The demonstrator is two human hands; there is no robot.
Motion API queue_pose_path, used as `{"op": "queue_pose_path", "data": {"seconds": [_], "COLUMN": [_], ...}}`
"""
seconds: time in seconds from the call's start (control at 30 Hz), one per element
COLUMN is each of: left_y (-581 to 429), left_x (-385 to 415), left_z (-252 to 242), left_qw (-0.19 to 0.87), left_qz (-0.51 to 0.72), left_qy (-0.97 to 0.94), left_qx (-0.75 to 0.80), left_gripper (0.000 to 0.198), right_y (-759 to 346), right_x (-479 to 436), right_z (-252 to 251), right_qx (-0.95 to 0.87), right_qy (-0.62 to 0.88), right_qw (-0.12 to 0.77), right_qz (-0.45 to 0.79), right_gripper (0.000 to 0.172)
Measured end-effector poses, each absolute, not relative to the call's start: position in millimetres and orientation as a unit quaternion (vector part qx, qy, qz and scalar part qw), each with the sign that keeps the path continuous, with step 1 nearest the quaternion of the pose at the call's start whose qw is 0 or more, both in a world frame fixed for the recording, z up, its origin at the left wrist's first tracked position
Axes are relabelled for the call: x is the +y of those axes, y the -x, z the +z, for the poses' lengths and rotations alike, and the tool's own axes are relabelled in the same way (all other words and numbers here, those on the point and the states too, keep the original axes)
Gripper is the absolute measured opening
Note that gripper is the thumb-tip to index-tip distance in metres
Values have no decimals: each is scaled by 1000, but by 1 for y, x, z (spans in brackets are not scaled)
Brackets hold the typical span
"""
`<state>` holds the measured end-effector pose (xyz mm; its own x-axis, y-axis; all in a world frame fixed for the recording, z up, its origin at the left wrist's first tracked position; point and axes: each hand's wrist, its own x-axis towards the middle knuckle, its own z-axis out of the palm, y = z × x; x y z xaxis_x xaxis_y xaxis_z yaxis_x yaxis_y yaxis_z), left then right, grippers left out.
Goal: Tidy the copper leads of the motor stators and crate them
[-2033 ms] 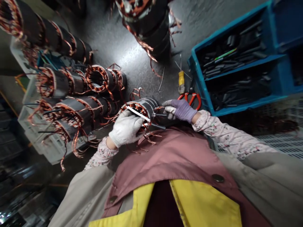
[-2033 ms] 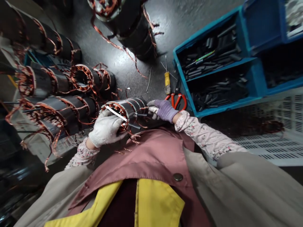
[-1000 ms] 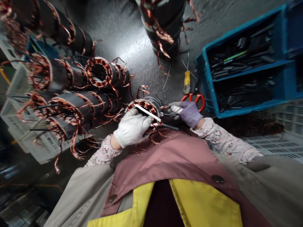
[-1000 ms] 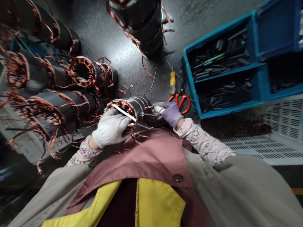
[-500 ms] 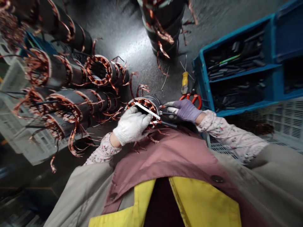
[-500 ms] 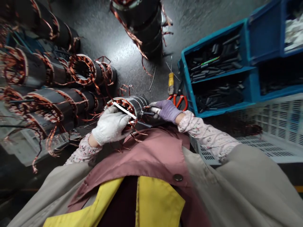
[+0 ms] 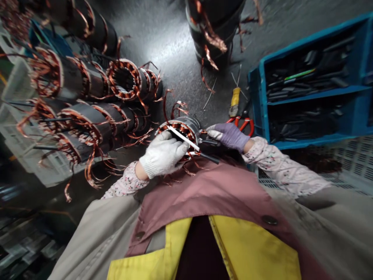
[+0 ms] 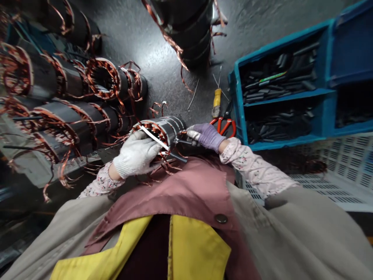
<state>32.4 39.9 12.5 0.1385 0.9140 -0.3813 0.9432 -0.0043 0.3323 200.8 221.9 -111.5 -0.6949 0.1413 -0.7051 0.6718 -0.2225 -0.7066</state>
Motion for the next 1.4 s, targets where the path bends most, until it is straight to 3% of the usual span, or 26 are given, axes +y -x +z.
{"op": "queue_pose_path", "data": {"seconds": [0.07,0.13,0.27,0.4,0.47,0.53,0.63,0.73,0.83,0.93,1.03,1.2,1.3,1.4], "left_y": [-32,-32,-31,-31,-31,-30,-29,-27,-28,-28,-28,-26,-25,-24], "left_x": [40,40,39,38,38,39,40,40,39,38,39,38,35,34], "left_z": [13,13,12,11,11,12,12,12,11,10,10,12,12,10], "left_qw": [257,252,258,251,248,251,250,253,249,238,230,231,195,142], "left_qz": [-24,-25,-32,-25,-22,-23,-23,-19,-26,-34,-36,-16,-28,-37], "left_qy": [-711,-714,-710,-713,-714,-713,-713,-707,-703,-706,-710,-707,-699,-691], "left_qx": [654,653,654,654,655,654,654,660,666,667,665,668,687,708], "left_gripper": [37,37,38,38,39,38,37,39,42,43,42,37,31,28], "right_y": [-200,-197,-191,-192,-188,-181,-167,-163,-177,-192,-191,-164,-147,-154], "right_x": [225,227,230,238,239,233,222,219,226,233,232,214,201,208], "right_z": [-106,-102,-99,-96,-94,-92,-88,-86,-90,-96,-98,-91,-89,-85], "right_qx": [604,593,567,484,486,591,804,870,791,564,493,816,876,880], "right_qy": [-348,-366,-352,-328,-328,-303,-174,-85,-170,-299,-319,-178,-91,-130], "right_qw": [225,250,243,314,327,309,277,275,265,306,322,276,276,260], "right_qz": [-680,-672,-704,-748,-742,-681,-496,-400,-525,-706,-743,-475,-385,-375], "right_gripper": [11,13,10,30,32,26,15,15,19,31,29,13,29,39]}}
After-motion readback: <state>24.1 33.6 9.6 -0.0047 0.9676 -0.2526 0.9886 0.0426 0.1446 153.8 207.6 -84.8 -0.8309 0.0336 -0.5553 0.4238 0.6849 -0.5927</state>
